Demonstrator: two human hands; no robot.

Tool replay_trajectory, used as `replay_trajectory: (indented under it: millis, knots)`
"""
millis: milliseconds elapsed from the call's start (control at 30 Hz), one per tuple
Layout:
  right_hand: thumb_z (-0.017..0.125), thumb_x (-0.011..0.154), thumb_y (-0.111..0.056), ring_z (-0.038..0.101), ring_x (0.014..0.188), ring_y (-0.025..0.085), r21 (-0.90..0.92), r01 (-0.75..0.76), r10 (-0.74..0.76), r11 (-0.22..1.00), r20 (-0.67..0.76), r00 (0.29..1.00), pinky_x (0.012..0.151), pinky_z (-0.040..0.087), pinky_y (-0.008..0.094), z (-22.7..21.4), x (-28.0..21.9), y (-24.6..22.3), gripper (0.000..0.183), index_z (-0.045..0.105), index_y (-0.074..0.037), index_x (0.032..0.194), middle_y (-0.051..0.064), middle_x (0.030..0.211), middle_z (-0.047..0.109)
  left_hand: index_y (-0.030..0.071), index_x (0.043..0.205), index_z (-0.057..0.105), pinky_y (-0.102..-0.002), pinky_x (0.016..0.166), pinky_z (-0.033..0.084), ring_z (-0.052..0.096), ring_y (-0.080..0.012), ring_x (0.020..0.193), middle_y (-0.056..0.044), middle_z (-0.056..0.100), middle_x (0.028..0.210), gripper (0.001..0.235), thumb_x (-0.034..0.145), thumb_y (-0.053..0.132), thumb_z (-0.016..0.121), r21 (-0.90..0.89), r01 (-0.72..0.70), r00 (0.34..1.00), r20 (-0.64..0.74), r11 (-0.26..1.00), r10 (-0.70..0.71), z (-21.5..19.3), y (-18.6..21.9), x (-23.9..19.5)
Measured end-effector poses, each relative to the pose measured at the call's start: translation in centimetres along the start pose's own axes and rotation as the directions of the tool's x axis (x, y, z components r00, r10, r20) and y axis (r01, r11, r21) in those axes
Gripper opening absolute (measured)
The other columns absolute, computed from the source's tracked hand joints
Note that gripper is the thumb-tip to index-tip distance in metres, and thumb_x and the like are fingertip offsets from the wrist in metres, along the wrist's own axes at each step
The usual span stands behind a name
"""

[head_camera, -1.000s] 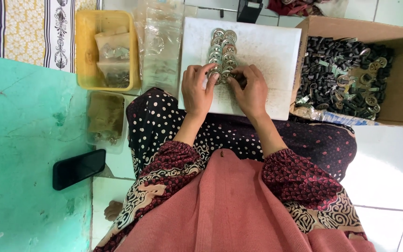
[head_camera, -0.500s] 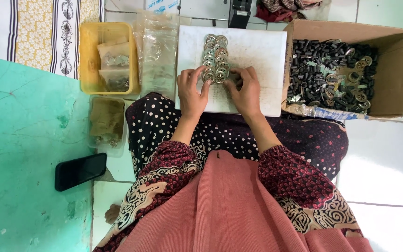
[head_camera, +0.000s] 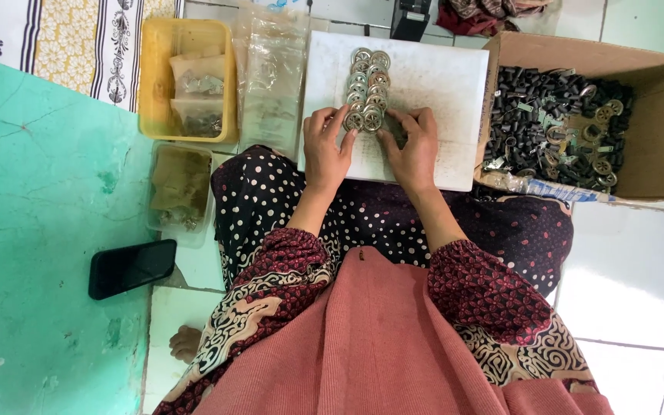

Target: The person sits on the floor and sorts small metal buttons from a cardboard box onto a white board. They then place the sorted buttons into a small plastic bag, seal it, and set it aside. The person repeats the sorting process with more buttons from the box.

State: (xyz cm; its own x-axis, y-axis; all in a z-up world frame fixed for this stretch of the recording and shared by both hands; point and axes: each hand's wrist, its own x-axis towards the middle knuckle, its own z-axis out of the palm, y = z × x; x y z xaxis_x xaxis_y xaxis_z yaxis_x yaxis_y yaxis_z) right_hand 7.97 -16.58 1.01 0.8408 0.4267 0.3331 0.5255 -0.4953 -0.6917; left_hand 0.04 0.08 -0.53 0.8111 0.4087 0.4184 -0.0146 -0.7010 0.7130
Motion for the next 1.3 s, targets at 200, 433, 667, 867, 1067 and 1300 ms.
replay_trajectory:
  millis: [200, 433, 667, 867, 1067, 1300]
  knots:
    - [0.079, 0.098, -0.013, 0.056, 0.088, 0.034, -0.026, 0.001, -0.001, 1.000, -0.010, 1.000, 0.074, 0.051, 0.041, 0.0, 0.2, -0.8, 0.032, 0.069, 0.001, 0.126, 0.011, 0.103, 0.048, 0.009, 0.130, 0.065, -0.038, 0.083, 0.057, 0.053, -0.0250, 0.102, -0.004, 0.054, 0.113, 0.040, 0.092, 0.010, 0.076, 0.014, -0.014, 1.000, -0.002, 1.000, 0.014, -0.1, 0.1, 0.0]
    - [0.082, 0.095, -0.014, 0.057, 0.089, 0.038, -0.004, 0.001, -0.002, 1.000, -0.026, 1.000, 0.079, 0.050, 0.044, 0.2, 0.1, -0.3, 0.038, 0.070, -0.003, 0.128, 0.012, 0.102, 0.048, 0.009, 0.129, 0.065, -0.039, 0.085, 0.055, 0.054, -0.0270, 0.101, -0.005, 0.055, 0.113, 0.042, 0.090, 0.011, 0.078, 0.024, -0.042, 0.999, -0.013, 0.999, 0.042, 0.3, -0.3, -0.1]
    - [0.082, 0.094, -0.012, 0.061, 0.090, 0.036, 0.042, -0.036, 0.036, 0.998, -0.003, 0.999, 0.079, 0.053, 0.042, -0.4, 0.2, -1.0, 0.039, 0.068, -0.002, 0.129, 0.014, 0.104, 0.052, 0.013, 0.131, 0.065, -0.038, 0.087, 0.054, 0.059, -0.0251, 0.101, -0.004, 0.058, 0.112, 0.033, 0.099, 0.018, 0.071, -0.236, 0.155, 0.987, 0.007, 0.959, -0.158, -0.5, 0.0, 0.3]
    - [0.077, 0.096, -0.004, 0.064, 0.088, 0.031, 0.148, -0.160, 0.151, 0.976, 0.075, 0.986, 0.076, 0.055, 0.040, -1.1, 1.7, -0.7, 0.031, 0.067, -0.001, 0.125, 0.014, 0.105, 0.053, 0.016, 0.112, 0.072, -0.028, 0.079, 0.052, 0.063, -0.0118, 0.087, -0.001, 0.068, 0.099, 0.015, 0.102, 0.027, 0.068, -0.599, 0.441, 0.833, -0.004, 0.669, -0.553, -3.4, -2.1, -0.4]
    - [0.076, 0.096, -0.001, 0.063, 0.089, 0.024, 0.005, 0.032, -0.033, 0.999, 0.153, 0.988, 0.075, 0.056, 0.033, 0.5, 6.8, -4.8, 0.023, 0.070, -0.004, 0.118, 0.008, 0.104, 0.052, 0.017, 0.125, 0.060, -0.028, 0.085, 0.042, 0.057, -0.0125, 0.102, -0.001, 0.065, 0.118, 0.031, 0.108, 0.042, 0.053, -0.730, 0.531, 0.650, 0.025, 0.430, -0.760, -4.7, -2.8, -0.4]
    - [0.082, 0.090, -0.009, 0.058, 0.094, 0.022, -0.176, 0.369, -0.295, 0.913, 0.339, 0.893, 0.084, 0.045, 0.038, 8.7, 13.3, -8.6, 0.025, 0.073, -0.014, 0.113, 0.001, 0.096, 0.061, 0.014, 0.153, 0.045, -0.021, 0.081, 0.039, 0.056, -0.0108, 0.109, -0.003, 0.060, 0.132, 0.051, 0.109, 0.041, 0.048, -0.839, 0.505, 0.558, 0.139, 0.202, -0.818, -3.1, -5.5, 0.8]
